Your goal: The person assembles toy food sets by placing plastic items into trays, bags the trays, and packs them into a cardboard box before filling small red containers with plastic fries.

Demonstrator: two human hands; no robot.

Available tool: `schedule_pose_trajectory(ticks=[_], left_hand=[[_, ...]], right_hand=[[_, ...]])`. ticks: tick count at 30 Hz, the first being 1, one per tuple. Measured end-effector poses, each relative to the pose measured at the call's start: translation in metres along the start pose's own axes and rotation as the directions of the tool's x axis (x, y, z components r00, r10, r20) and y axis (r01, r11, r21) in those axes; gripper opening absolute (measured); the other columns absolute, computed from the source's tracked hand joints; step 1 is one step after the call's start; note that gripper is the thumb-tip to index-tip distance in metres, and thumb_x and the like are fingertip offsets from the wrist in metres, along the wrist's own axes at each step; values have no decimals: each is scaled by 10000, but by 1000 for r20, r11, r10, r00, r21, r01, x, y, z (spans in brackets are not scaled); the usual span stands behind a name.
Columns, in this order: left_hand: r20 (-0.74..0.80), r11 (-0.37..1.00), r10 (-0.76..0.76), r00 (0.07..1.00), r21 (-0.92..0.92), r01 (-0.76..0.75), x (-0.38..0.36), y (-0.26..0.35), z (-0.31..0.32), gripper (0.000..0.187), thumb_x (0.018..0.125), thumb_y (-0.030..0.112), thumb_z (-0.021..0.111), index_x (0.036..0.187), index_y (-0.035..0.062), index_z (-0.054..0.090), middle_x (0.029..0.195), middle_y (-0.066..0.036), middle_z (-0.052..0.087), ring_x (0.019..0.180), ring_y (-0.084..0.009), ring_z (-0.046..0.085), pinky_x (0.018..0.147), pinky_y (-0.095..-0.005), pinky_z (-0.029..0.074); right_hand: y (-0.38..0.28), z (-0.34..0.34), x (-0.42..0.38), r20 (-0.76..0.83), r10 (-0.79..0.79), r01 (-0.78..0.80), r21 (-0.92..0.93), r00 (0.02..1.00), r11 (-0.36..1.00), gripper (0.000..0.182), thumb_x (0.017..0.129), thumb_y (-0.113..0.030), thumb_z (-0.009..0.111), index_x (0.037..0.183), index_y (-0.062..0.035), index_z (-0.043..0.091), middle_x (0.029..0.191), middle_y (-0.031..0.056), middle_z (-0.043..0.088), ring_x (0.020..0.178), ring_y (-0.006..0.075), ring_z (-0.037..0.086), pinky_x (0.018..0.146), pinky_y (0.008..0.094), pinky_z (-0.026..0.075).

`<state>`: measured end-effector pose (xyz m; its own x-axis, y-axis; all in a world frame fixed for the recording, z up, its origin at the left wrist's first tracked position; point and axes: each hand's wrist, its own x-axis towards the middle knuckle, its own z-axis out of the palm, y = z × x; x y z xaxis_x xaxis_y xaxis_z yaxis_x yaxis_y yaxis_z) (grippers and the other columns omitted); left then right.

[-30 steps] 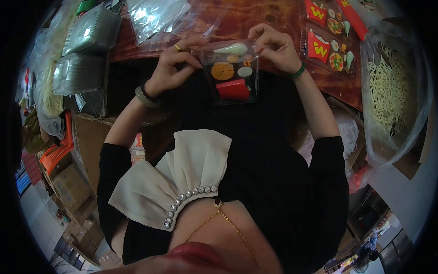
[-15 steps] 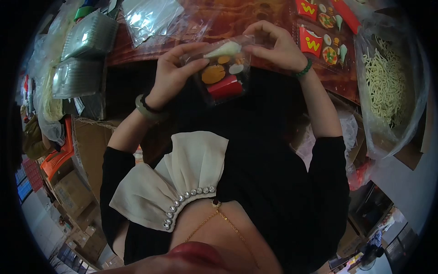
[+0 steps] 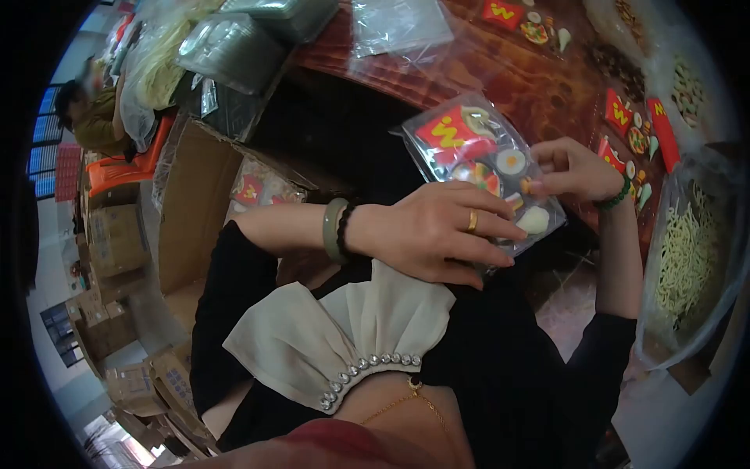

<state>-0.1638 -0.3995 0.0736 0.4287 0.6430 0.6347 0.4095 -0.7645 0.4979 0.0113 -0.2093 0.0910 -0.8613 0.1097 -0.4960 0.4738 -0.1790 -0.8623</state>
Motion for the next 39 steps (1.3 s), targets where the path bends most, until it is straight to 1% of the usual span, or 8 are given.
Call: schedule_pose_trajectory(ticks=[2,5,6,11,13,23,34,39], left_hand=[[44,969,-117,992,-216,124,-8,-16,7,429,656,224,765,1038,86,627,1180,-100,566,1094,-315,518,885,-411,449],[196,962,-252,948,-55,268,-35,-44,25,392,683,210,752,1021,68,615,1147,-110,570,1064,-306,526,884,-409,440],[295,936,-346,891,50,347,-38,-50,21,370,697,202,743,1016,66,614,1139,-114,570,1062,-299,527,880,-410,437],[135,917,-391,911,149,371,-45,-66,-15,319,729,173,709,1010,57,613,1108,-116,577,1038,-293,536,861,-412,439],[14,903,-394,919,194,384,-46,-78,-37,305,747,162,690,1025,59,613,1099,-122,582,1034,-288,541,859,-409,443],[-361,833,-416,835,218,509,-76,-104,-104,293,742,96,697,1020,51,618,1087,-144,593,1019,-300,568,855,-386,469],[-661,756,-331,674,242,608,-93,-132,-167,217,789,29,666,1005,47,648,1124,-107,600,828,-148,643,608,-215,511],[-789,693,-110,605,375,615,-95,-147,-187,280,783,24,654,1060,40,615,1136,-130,593,970,-230,614,772,-307,501]], right_hand=[[2,-5,9,60,163,-149,-190,985,971,335,754,-148,710,1035,4,608,874,-4,641,761,54,579,661,188,450],[19,8,33,-162,-103,-48,-726,981,687,394,708,-177,770,1033,-17,616,866,29,632,749,97,584,675,221,457],[11,16,40,-296,-358,-123,-893,885,433,421,699,-181,780,1054,-28,614,884,45,630,748,122,586,670,232,458],[-97,24,144,-103,-834,439,-812,542,385,444,766,-345,708,1132,-110,617,1044,80,615,930,227,618,763,328,489],[-143,25,219,197,-956,479,-875,217,-71,339,813,-302,636,1100,-121,632,987,98,638,919,277,619,778,368,487],[-214,58,362,-49,-625,409,-716,779,566,396,702,-437,764,799,-55,722,979,99,621,920,218,586,799,302,459],[-195,22,411,18,-791,459,-822,612,336,384,707,-424,754,833,-64,717,904,79,643,882,189,603,788,300,463],[-197,22,413,63,-851,472,-852,521,225,380,709,-419,750,847,-67,715,874,72,652,867,178,610,783,299,464]])
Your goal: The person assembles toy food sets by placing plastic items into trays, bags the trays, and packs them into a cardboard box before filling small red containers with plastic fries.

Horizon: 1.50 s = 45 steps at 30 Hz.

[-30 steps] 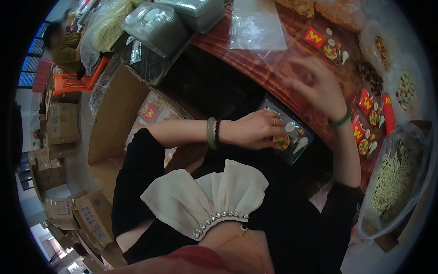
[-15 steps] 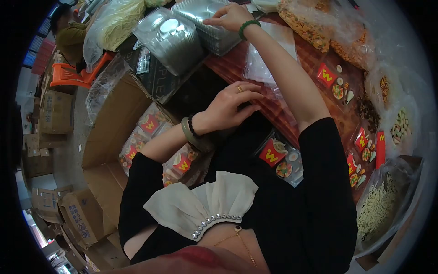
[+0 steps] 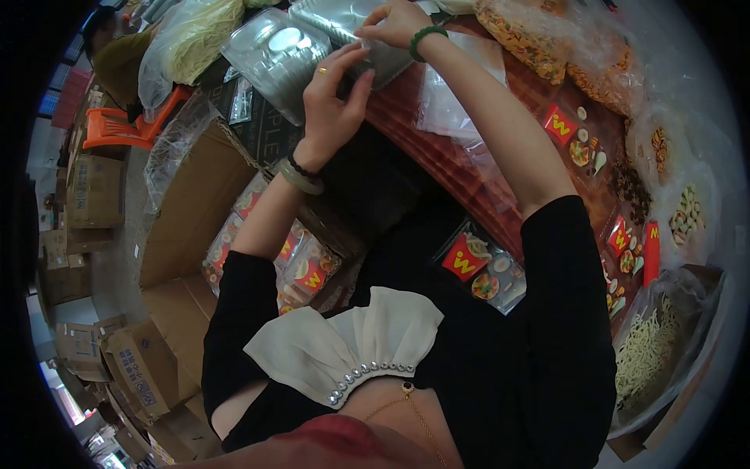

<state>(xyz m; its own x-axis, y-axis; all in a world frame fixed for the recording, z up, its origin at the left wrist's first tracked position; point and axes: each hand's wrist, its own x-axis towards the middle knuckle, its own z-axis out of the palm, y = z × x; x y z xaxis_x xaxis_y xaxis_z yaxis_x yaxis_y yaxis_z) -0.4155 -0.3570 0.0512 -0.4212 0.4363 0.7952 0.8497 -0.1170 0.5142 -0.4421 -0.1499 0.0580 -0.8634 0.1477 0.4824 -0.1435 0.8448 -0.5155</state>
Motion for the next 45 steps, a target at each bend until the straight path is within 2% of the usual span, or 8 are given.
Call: schedule_pose_trajectory(ticks=[5,9,12,18,21,23,31,45], left_hand=[[-22,955,-18,1000,296,24,7,-28,11,344,834,13,537,1173,-40,500,1089,-200,587,996,-348,572,839,-388,466],[13,933,-25,1000,360,19,9,-30,13,346,837,12,514,1171,-71,484,1082,-235,573,980,-374,563,848,-405,461],[-11,969,-56,998,240,57,11,-21,6,491,793,67,607,1221,-93,427,1102,-279,541,1016,-422,528,881,-426,432],[-305,980,54,951,200,8,72,17,-9,1047,626,253,840,1366,-100,189,1400,-281,264,1288,-342,326,1050,-389,303],[449,607,-254,856,-615,503,95,19,17,559,776,128,718,1226,-70,451,1128,-189,595,1027,-253,595,877,-303,469],[629,445,-266,731,-593,671,79,25,61,315,839,74,625,1123,-37,547,987,-130,660,832,-215,664,772,-269,511],[888,-13,-233,395,-409,912,22,87,207,246,901,125,573,1127,37,534,983,-77,640,836,-140,617,719,-267,492],[883,-69,-289,370,-404,912,1,87,226,241,918,107,523,1124,-3,462,1103,-144,564,970,-246,614,826,-318,514]], right_hand=[[-57,-22,5,355,203,-151,-169,913,974,244,748,-285,649,858,-73,697,870,125,661,844,250,633,747,349,493],[-65,-10,-5,215,194,-91,-412,957,907,261,812,-225,579,1048,-134,647,902,120,655,910,318,612,808,415,470],[-79,-35,-26,-187,-243,131,-467,952,874,145,801,-207,580,843,-69,593,746,128,605,756,304,595,699,424,469],[56,-204,-86,-21,-163,149,-301,986,942,406,748,-329,652,1079,-116,552,931,127,599,893,290,565,754,429,416],[179,-314,-171,-22,-2,-7,-403,1000,915,497,722,-353,668,1132,-125,503,979,124,580,925,288,548,768,428,401],[190,-327,-212,-23,86,-87,-456,996,886,560,705,-369,678,1167,-131,470,1010,121,568,946,286,536,777,428,390],[37,-244,-284,44,169,-121,-529,985,840,821,636,-433,720,1308,-157,338,1137,112,519,1031,279,489,813,425,348],[58,-235,-280,240,252,-90,-532,938,842,1024,586,-529,757,1412,-168,271,1231,112,486,1097,292,456,846,411,323]])
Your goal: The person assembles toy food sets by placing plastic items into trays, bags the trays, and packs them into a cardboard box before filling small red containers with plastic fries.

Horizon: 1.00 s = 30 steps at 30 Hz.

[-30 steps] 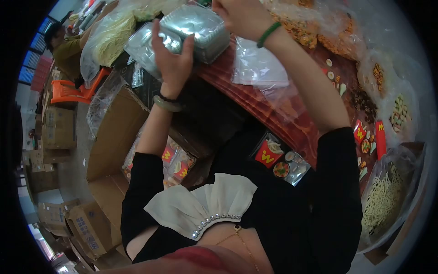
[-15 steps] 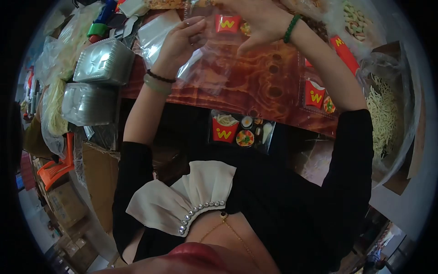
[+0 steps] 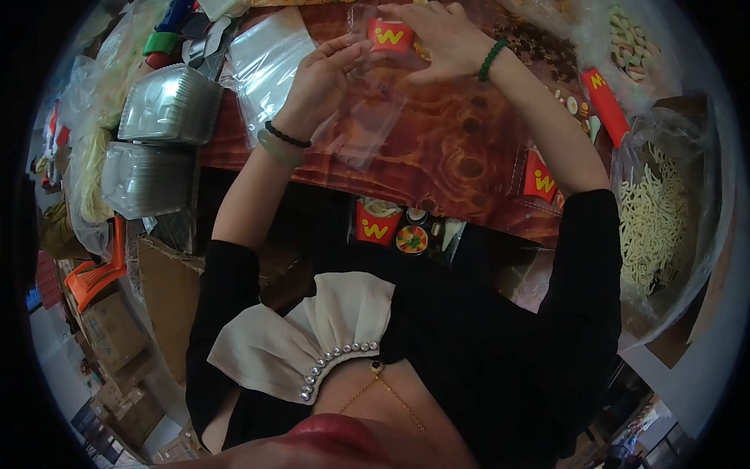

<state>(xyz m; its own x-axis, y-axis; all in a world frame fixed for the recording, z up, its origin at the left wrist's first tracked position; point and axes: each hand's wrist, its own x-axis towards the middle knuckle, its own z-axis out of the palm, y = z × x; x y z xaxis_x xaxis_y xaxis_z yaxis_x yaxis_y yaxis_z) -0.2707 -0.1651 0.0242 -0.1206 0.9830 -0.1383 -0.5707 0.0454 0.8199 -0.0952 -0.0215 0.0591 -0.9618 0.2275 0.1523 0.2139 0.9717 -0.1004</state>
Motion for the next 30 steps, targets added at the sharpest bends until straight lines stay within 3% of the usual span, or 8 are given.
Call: schedule_pose_trajectory(ticks=[3,5,6,9,14,19,25,30], left_hand=[[-164,910,158,974,407,-79,-17,-6,2,398,896,158,570,1213,-32,422,1135,-171,552,1009,-271,593,840,-339,497],[151,234,522,840,921,-311,-46,-33,1,575,818,197,658,1256,-51,380,1188,-257,497,1088,-360,508,913,-446,416],[280,109,535,797,913,-393,-57,-49,0,656,781,243,682,1278,-49,368,1256,-302,415,1216,-436,366,1017,-492,293],[275,-222,363,890,953,-204,-79,-73,-9,639,787,260,664,1292,-11,381,1279,-261,428,1252,-441,331,1031,-495,283],[451,-204,292,843,891,-406,-71,-66,-33,460,814,213,617,1242,90,499,1314,-190,436,1264,-434,324,1024,-489,299],[538,-222,245,807,841,-493,-71,-55,-40,354,805,107,572,1158,132,588,1305,-177,452,1242,-409,366,982,-469,348],[447,-302,401,800,889,-345,-76,-57,-39,166,853,91,540,1005,50,590,1060,-121,592,933,-293,575,754,-386,471],[201,-103,477,856,980,-172,-76,-54,-37,198,827,168,622,958,41,545,795,-115,616,705,-295,596,618,-341,470]], right_hand=[[15,7,6,40,71,-65,-138,997,988,1016,605,-594,723,1408,-162,275,1247,131,478,1110,320,452,865,434,328],[36,33,8,-14,82,-84,-221,996,972,1012,608,-612,708,1406,-160,280,1260,139,471,1117,325,450,876,444,329],[46,47,9,-42,84,-92,-259,996,961,1010,610,-621,700,1404,-159,282,1266,142,467,1120,328,449,882,449,330],[45,59,14,-93,70,-97,-329,993,939,1007,613,-639,685,1402,-157,286,1278,150,459,1127,334,446,892,459,331],[4,42,6,168,361,-282,-364,917,888,1024,617,-724,615,1395,-136,301,1359,174,402,1165,358,434,927,460,341],[-13,50,6,97,460,-407,-331,883,851,1050,611,-778,564,1402,-142,297,1373,172,391,1178,357,433,948,476,335],[-14,63,13,31,455,-420,-328,890,846,1047,601,-809,535,1411,-193,292,1373,163,394,1198,352,425,957,490,324],[-14,61,9,52,454,-412,-339,889,846,1041,597,-810,541,1413,-213,292,1372,155,396,1197,356,424,952,488,325]])
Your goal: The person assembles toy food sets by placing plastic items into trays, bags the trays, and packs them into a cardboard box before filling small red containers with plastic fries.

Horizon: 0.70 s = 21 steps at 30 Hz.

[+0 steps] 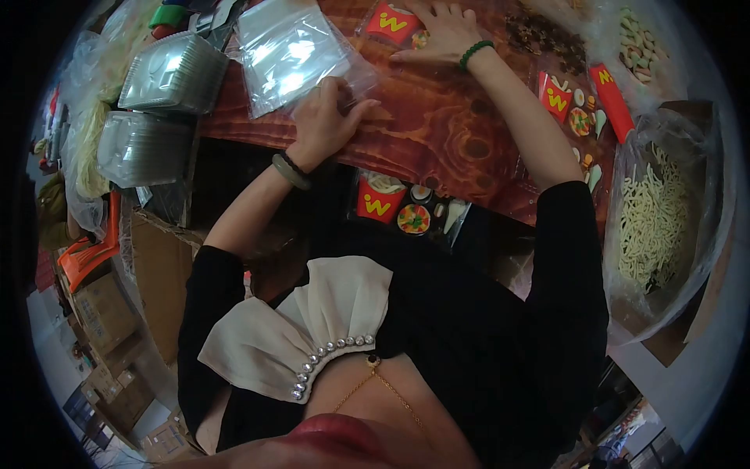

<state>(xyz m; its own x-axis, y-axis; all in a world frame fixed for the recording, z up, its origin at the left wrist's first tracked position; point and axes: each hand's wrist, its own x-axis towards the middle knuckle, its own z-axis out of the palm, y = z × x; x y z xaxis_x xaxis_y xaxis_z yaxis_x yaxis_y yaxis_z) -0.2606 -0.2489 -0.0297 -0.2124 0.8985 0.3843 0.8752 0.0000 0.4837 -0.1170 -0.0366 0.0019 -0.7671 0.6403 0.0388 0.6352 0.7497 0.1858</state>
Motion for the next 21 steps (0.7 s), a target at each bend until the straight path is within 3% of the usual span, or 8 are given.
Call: schedule_pose_trajectory(ticks=[3,7,9,11,13,18,19,21], left_hand=[[-45,995,-40,998,-93,36,1,-1,-7,230,810,185,650,952,32,552,792,-141,618,706,-311,596,618,-350,467],[-75,998,-8,997,-59,4,-1,-14,-14,181,827,149,621,935,16,562,821,-162,627,721,-320,606,621,-377,468],[-39,994,-92,995,-70,89,-1,-11,-21,162,835,124,602,946,8,578,815,-172,631,732,-336,614,631,-404,469],[9,991,-128,992,-49,128,2,-7,-25,169,835,116,601,961,5,582,828,-174,638,750,-336,623,647,-397,476],[56,985,-167,984,-20,169,1,-10,-25,177,836,109,600,976,2,585,840,-176,645,769,-336,632,663,-391,484],[46,965,-215,976,-143,219,4,-19,-21,185,834,106,618,987,4,600,911,-161,670,817,-271,663,707,-342,508],[42,965,-218,975,-141,222,7,-20,-23,185,834,106,618,987,4,600,911,-161,670,817,-271,663,707,-342,508],[152,963,-245,958,-73,258,11,-19,-28,168,829,111,627,959,6,616,881,-153,673,790,-249,665,697,-333,510]], right_hand=[[4,-1,-3,15,-1,1,19,1000,1000,1052,594,-815,540,1420,-217,282,1374,154,393,1201,358,422,950,480,329],[8,3,-19,-5,26,-26,26,1000,999,1035,603,-814,532,1425,-241,271,1389,161,377,1215,360,410,961,480,327],[7,7,-23,8,34,-34,6,999,999,1027,609,-813,528,1426,-250,267,1396,163,368,1221,362,404,967,482,325],[3,11,-20,-140,33,-37,-28,990,999,1014,617,-814,518,1429,-265,258,1404,168,359,1230,364,395,975,497,315],[-3,9,-17,-126,30,-33,-17,992,999,1014,617,-815,517,1429,-267,255,1404,168,359,1231,364,393,975,500,314],[-15,-2,-7,-68,-1,3,28,998,1000,1012,619,-818,510,1432,-275,247,1405,167,360,1238,365,387,976,509,308],[-9,9,-7,-69,-2,0,-29,998,1000,1001,620,-806,522,1429,-280,255,1398,161,371,1238,364,387,971,516,308],[-5,7,-12,-64,-10,5,-82,998,997,991,620,-794,534,1426,-285,263,1390,156,382,1238,364,387,967,523,308]])
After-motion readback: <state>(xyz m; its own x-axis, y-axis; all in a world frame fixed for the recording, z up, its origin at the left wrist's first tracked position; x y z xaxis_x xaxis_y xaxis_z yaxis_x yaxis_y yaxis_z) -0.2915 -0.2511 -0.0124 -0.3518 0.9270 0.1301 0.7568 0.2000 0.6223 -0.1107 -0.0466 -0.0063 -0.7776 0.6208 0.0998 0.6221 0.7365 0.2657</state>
